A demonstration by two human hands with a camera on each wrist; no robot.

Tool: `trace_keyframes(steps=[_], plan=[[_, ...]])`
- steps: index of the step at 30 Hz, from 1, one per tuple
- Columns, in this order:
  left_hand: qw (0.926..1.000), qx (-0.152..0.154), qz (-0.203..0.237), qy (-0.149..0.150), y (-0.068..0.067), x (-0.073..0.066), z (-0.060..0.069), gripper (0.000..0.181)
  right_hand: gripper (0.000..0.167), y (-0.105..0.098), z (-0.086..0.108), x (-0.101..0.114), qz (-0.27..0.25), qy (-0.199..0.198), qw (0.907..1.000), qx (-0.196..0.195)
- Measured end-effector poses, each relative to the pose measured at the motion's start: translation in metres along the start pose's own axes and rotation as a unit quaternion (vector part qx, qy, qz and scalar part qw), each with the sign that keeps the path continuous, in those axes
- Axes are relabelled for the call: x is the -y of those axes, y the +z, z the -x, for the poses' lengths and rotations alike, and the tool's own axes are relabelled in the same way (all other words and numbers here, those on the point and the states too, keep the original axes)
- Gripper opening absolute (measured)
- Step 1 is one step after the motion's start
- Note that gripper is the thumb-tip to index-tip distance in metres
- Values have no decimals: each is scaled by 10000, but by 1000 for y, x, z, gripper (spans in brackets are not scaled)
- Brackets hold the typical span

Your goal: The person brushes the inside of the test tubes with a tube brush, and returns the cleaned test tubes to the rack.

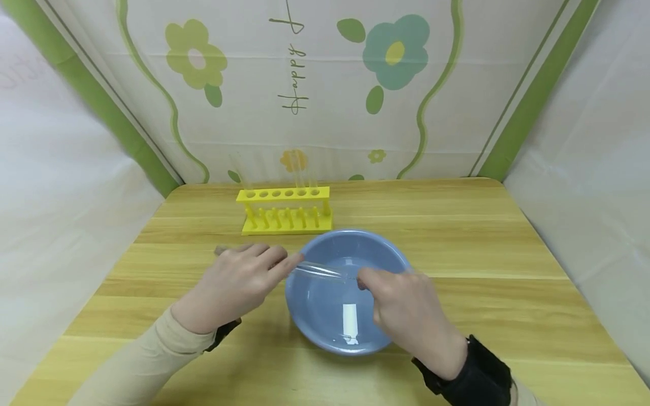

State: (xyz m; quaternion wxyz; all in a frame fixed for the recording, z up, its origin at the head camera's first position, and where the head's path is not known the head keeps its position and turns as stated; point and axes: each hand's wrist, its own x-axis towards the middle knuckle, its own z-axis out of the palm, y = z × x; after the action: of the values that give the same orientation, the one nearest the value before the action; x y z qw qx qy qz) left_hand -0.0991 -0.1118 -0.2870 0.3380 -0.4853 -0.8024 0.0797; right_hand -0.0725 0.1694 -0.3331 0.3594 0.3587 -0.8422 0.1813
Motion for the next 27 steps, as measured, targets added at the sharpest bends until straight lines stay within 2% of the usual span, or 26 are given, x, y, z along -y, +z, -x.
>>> trace_keyframes(steps=[3, 8, 11, 19, 24, 27], plan=[[9999, -33, -134, -7, 5, 1, 1, 22, 28, 0, 1, -2, -404, 278, 9982, 341], [9999, -51, -69, -57, 10, 3, 6, 26, 30, -2, -3, -6, -864, 448, 9929, 684], [9999, -79, -63, -69, 11, 4, 8, 30, 29, -5, -6, -7, -1197, 630, 9854, 1029], [9998, -111, -16, -164, 8, 10, 8, 35, 25, -14, -13, -9, -2084, 1354, 9532, 1721], [9997, -134, 41, -216, 8, 12, 8, 36, 23, -17, -15, -12, -2562, 1596, 9337, 1927], [9994, -197, 104, -257, 7, 15, 9, 35, 24, -18, -15, -16, -2935, 1773, 9173, 2026]])
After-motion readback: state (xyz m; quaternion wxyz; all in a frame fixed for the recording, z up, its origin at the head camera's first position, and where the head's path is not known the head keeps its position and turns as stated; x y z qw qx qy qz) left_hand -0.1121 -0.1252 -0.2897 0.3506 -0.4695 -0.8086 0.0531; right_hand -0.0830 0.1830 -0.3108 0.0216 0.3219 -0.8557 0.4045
